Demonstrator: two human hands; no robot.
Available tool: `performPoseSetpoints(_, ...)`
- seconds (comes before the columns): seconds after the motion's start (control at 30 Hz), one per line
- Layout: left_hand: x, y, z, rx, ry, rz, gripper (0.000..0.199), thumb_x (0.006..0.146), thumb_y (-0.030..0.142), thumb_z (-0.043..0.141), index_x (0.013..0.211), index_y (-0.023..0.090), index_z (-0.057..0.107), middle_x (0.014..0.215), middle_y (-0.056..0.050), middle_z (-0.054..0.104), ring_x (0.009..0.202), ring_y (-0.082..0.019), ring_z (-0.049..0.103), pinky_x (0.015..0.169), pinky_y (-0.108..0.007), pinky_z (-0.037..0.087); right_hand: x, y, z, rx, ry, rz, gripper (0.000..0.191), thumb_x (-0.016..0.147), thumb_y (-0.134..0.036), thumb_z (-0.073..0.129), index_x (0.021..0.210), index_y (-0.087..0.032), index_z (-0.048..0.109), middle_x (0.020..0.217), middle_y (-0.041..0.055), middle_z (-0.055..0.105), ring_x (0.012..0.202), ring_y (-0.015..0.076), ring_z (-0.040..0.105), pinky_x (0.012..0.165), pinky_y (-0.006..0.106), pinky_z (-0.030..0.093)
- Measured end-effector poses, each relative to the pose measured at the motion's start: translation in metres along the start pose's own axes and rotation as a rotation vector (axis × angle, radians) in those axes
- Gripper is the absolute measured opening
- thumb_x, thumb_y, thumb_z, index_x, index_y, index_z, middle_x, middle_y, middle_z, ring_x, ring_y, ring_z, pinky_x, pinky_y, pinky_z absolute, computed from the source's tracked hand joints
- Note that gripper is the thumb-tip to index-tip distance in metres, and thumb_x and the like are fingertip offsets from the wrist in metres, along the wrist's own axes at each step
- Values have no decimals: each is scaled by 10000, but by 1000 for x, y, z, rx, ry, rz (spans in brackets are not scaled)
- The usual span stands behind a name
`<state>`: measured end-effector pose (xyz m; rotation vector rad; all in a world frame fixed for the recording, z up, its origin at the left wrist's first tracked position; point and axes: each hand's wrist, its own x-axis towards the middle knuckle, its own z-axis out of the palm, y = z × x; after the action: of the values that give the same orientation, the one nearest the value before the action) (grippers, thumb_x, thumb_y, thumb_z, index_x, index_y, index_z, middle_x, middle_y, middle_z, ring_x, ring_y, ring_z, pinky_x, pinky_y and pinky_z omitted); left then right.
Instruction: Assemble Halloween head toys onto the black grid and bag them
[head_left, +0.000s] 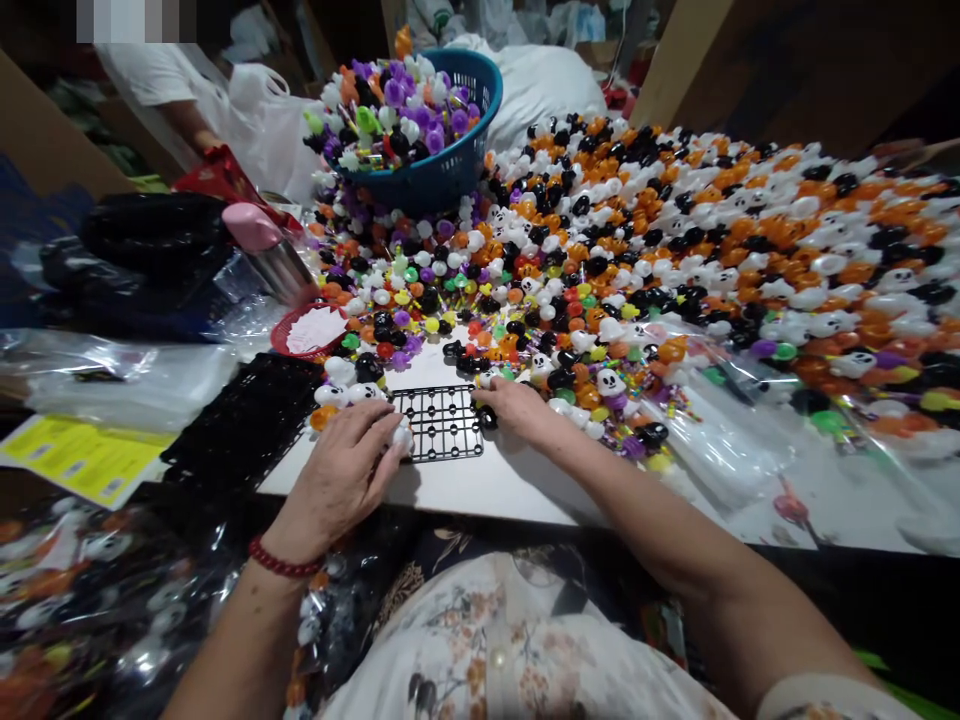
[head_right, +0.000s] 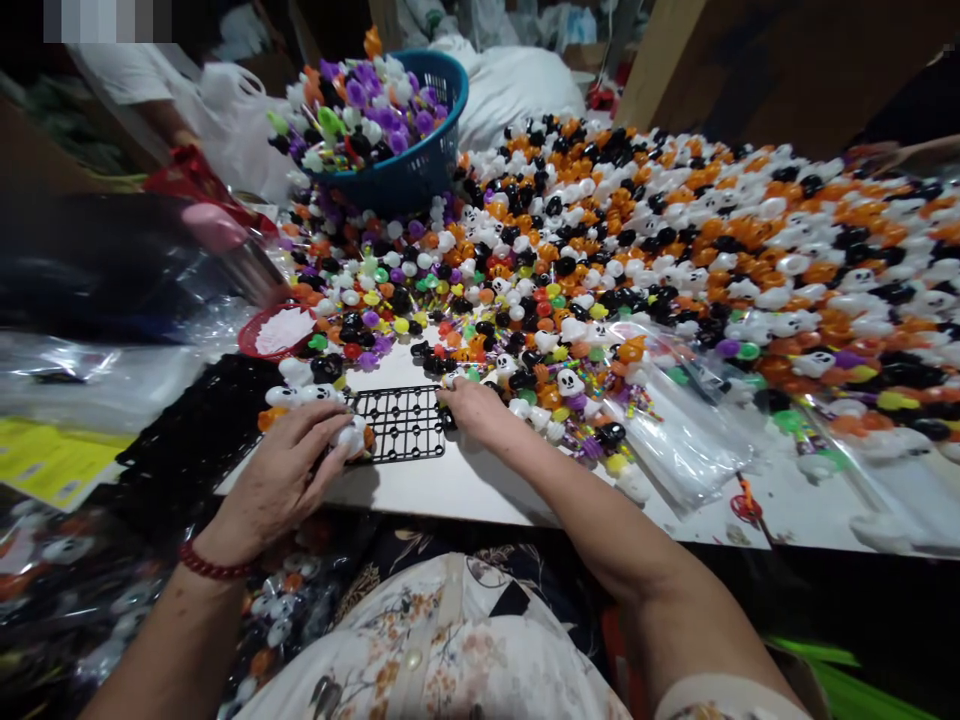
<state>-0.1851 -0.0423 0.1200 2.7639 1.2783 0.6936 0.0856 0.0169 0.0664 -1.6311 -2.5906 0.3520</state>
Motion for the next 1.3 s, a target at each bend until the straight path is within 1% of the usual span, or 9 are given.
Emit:
performPoseSetpoints(0.13, 1, -2, 0, -11, -11, -12, 268, 930, 232, 507, 1190, 196, 563, 1204, -120, 586, 1165, -257, 544, 1030, -460, 457, 7, 7, 2, -64, 21, -67, 254, 863, -79, 539, 1021, -208, 690, 995, 92, 592, 808, 198, 566, 641, 271, 388)
performPoseSetpoints(0.3, 1, -5, -2, -38, -33, -31, 272, 934, 228, 506, 1200, 195, 556, 1222, -114, 577, 1188, -249, 532, 1057, -452, 440, 3, 10, -2, 106, 151, -131, 164, 906, -127, 495, 999, -177, 621, 1057, 86, 573, 860, 185, 529, 690, 268, 386)
performPoseSetpoints(0.47, 3, -5, -7, -52, -71, -42, 270, 939, 228, 499, 1203, 198, 544, 1231, -110, 567, 1189, -245, 533, 1055, -436, 443, 7, -24, 1, 603, 207, 70, 101, 924, -256, 508, 1003, -194, 522, 782, -3, 591, 680, 159, 511, 616, 255, 367)
performPoseSetpoints(0.6, 6, -5, -10, -54, -93, -40, 277, 936, 214, 510, 1211, 196, 535, 1246, -108, 559, 1189, -237, 533, 1062, -420, 439, 23, -60, 20, 863, 121, 124, 139, 880, -241, 557, 1007, -206, 514, 828, 0, 644, 729, 168, 566, 643, 252, 404)
performPoseSetpoints(0.73, 7, -5, -12, -77, -106, -42, 286, 935, 197, 515, 1221, 202, 527, 1257, -101, 549, 1201, -226, 529, 1076, -410, 430, 36, -76, 32, 842, 45, 137, 263, 829, -170, 559, 1089, -202, 528, 926, 45, 677, 842, 220, 606, 723, 291, 445)
performPoseSetpoints(0.83, 6, -5, -12, -87, -110, -52, 295, 932, 197, 520, 1226, 204, 526, 1264, -99, 543, 1216, -226, 523, 1085, -409, 425, 40, -79, 31, 833, 9, 100, 348, 796, -129, 547, 1137, -196, 518, 964, 64, 681, 898, 246, 612, 755, 304, 457)
performPoseSetpoints(0.9, 5, -6, -12, -86, -99, -65, 313, 931, 203, 522, 1244, 206, 523, 1279, -98, 539, 1229, -228, 516, 1096, -412, 417, 42, -81, 30, 865, 3, 73, 338, 805, -148, 551, 1137, -199, 512, 981, 66, 679, 908, 245, 615, 752, 298, 459)
performPoseSetpoints(1.17, 3, -14, -10, -76, -68, -99, 388, 967, 204, 429, 1352, 218, 476, 1314, -104, 526, 1258, -229, 500, 1104, -418, 413, 47, -89, 35, 794, -34, 19, 325, 807, -130, 538, 1117, -203, 472, 863, 39, 664, 781, 223, 597, 681, 274, 435)
performPoseSetpoints(1.3, 5, -15, -10, -71, -62, -76, 372, 961, 194, 456, 1331, 206, 489, 1301, -106, 533, 1246, -225, 505, 1099, -413, 420, 45, -91, 39, 733, 24, 20, 347, 820, -135, 512, 1155, -195, 443, 876, 59, 674, 755, 229, 597, 648, 272, 419)
